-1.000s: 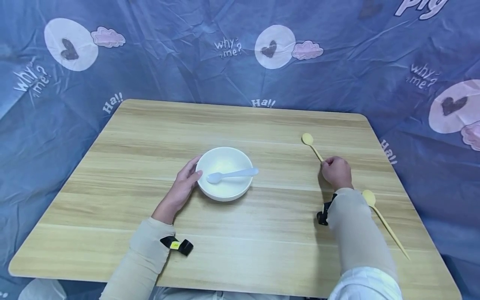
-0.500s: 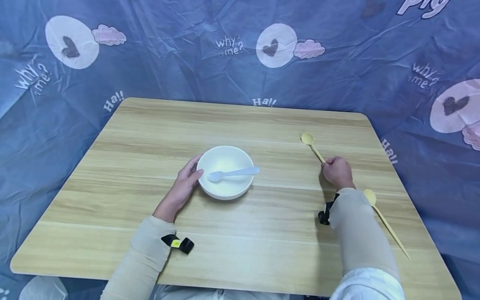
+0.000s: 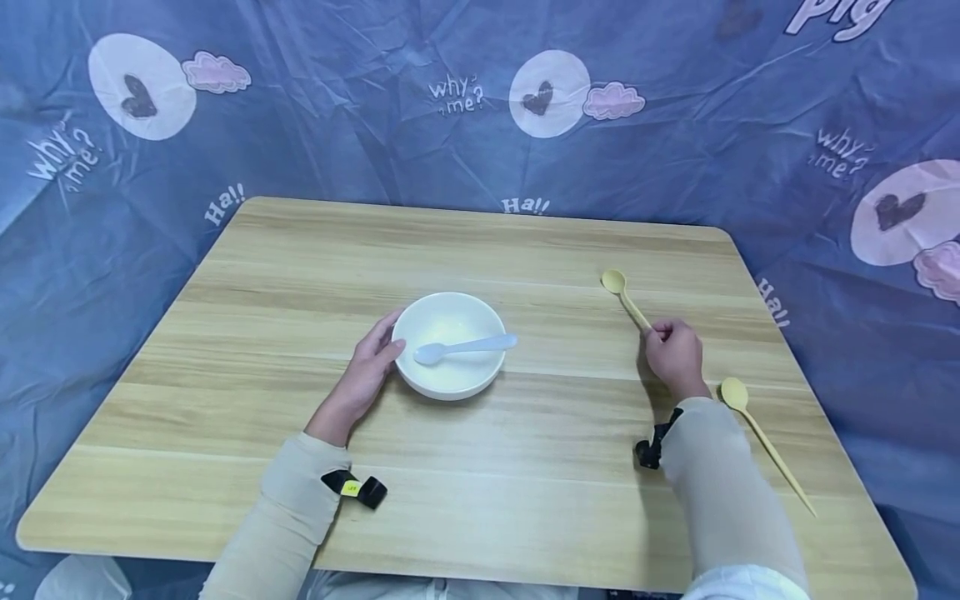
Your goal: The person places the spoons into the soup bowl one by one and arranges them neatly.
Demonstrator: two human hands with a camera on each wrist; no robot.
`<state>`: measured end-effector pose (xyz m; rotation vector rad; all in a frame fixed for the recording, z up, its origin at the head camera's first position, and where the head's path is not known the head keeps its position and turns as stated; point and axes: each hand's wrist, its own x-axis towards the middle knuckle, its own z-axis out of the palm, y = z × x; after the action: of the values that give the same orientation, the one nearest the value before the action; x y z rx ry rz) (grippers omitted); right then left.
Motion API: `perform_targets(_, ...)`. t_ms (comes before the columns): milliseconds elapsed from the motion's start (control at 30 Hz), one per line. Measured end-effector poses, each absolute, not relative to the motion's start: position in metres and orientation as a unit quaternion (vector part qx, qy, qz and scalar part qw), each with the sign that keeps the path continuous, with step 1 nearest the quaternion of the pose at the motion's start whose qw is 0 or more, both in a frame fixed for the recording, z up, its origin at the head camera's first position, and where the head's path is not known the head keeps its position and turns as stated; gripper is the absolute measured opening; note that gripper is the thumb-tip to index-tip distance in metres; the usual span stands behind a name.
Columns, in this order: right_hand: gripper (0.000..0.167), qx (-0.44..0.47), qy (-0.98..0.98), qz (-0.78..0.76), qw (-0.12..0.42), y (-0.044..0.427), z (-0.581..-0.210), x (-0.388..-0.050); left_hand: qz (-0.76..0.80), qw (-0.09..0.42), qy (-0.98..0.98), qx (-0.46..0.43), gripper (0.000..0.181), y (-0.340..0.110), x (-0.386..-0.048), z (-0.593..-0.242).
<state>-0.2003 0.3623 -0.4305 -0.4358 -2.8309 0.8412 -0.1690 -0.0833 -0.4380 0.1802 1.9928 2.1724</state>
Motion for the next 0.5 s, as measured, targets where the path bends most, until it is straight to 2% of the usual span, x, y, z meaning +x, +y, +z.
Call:
perform_targets(333,0.030,-0.207,-0.903,0.350,0.138,0.349,-0.428,-0.193,0.734,0.095,0.670,0.060,0.054,-0.083,-0.169,-0.440)
perform_targets(500,0.029,-0.220,-0.884,0.387,0.144,0.338,-0.425,-0.193,0.735,0.101,0.667,0.062,0.054,-0.083,-0.168,-0.435)
